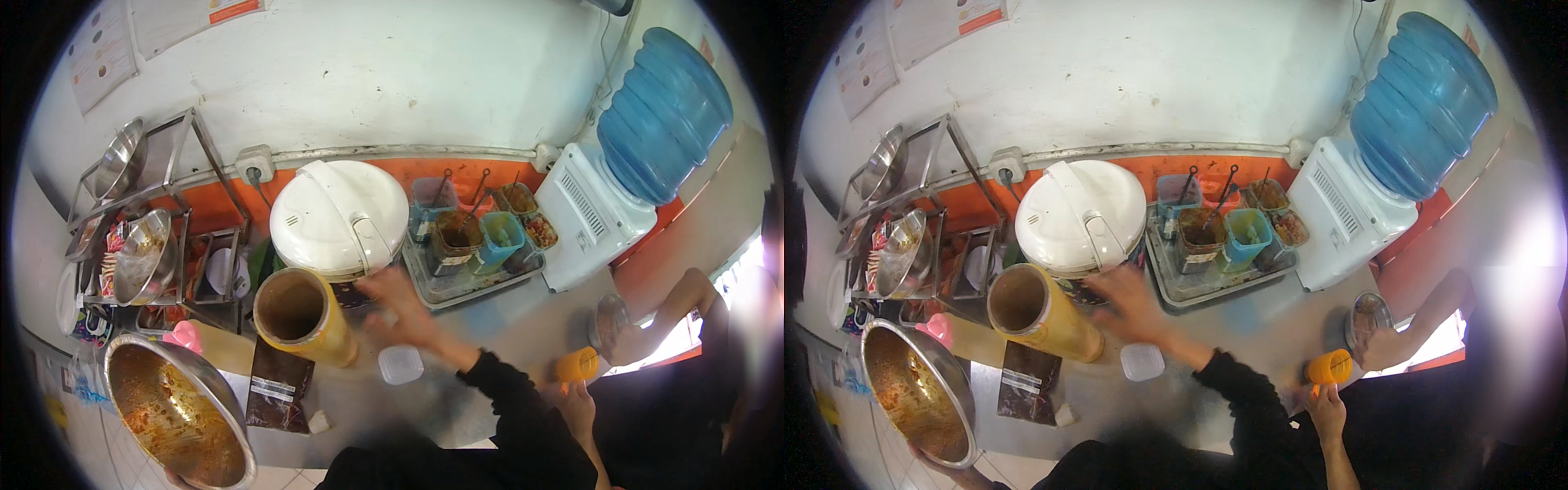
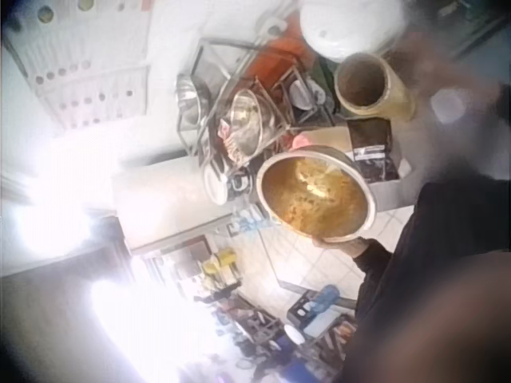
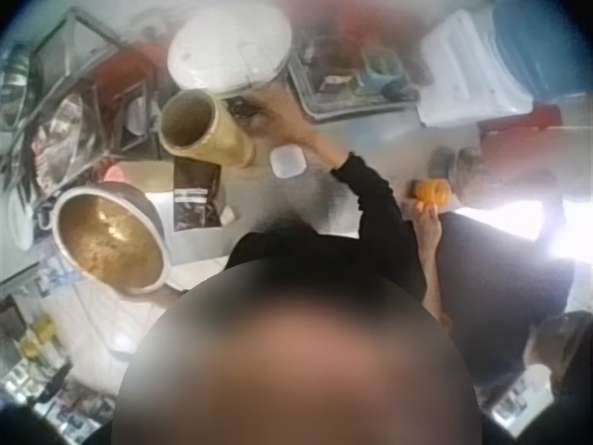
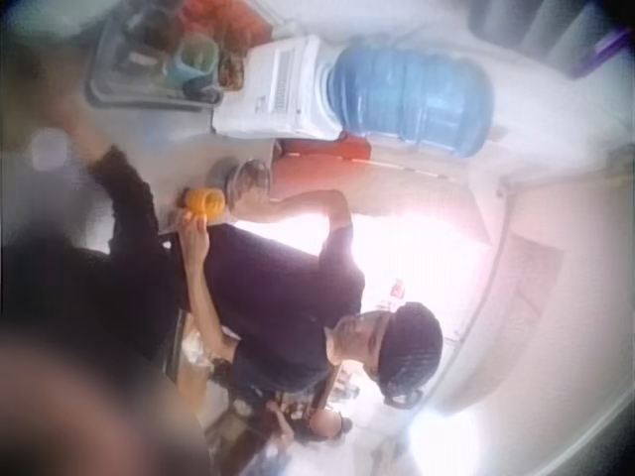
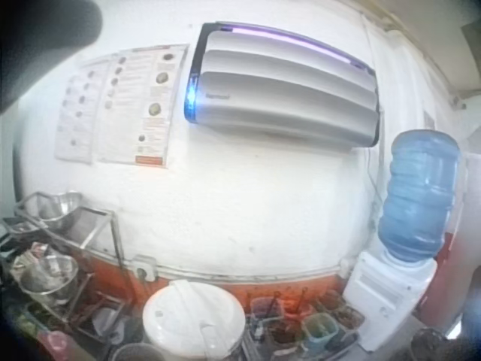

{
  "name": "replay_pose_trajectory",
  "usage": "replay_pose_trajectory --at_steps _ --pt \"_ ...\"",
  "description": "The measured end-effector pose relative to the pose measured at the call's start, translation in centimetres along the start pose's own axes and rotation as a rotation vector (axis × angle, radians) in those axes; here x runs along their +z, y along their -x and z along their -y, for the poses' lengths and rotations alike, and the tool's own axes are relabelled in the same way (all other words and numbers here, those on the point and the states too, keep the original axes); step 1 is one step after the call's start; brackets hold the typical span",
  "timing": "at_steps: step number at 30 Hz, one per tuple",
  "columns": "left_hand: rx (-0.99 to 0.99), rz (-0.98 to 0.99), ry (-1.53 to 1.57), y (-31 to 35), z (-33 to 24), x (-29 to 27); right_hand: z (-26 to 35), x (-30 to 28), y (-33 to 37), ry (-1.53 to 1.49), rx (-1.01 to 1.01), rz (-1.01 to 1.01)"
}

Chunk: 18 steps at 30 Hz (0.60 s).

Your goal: The person assembles takeout food orders by placing scrambled eggs, fried chicken, and sauce into paper boxes. They handle receipts and coordinate with a coworker to complete the packaging.

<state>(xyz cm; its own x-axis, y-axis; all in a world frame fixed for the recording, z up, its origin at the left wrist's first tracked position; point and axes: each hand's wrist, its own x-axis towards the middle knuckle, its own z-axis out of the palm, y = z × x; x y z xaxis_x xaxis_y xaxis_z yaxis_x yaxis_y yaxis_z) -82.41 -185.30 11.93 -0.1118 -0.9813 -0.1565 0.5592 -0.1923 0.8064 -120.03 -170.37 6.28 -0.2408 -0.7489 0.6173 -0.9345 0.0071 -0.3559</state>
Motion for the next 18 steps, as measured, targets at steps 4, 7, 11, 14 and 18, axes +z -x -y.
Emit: replay_pose_trajectory --at_steps 4,7,11,14,18 --pt "-0.284 0.241 -0.135 2.8 0.7 3.1 -13.4 -8.8 -0.7 0.574 0.243 -0.265" --pt "-0.63 0.519 -0.302 4.0 2.6 6.0 -20.2 -12.9 0.0 0.7 0.568 -0.192" --pt "-0.991 0.766 -0.441 5.0 8.0 9.7 -23.4 -15.1 0.4 0.087 0.888 0.128" --pt "-1.05 0.824 -0.406 5.3 13.1 11.8 -23.8 -14.5 -0.1 0.406 0.643 0.097" --pt "-1.101 0.838 -0.38 5.2 17.2 12.7 -24.2 -14.5 -1.3 0.425 0.574 0.169"
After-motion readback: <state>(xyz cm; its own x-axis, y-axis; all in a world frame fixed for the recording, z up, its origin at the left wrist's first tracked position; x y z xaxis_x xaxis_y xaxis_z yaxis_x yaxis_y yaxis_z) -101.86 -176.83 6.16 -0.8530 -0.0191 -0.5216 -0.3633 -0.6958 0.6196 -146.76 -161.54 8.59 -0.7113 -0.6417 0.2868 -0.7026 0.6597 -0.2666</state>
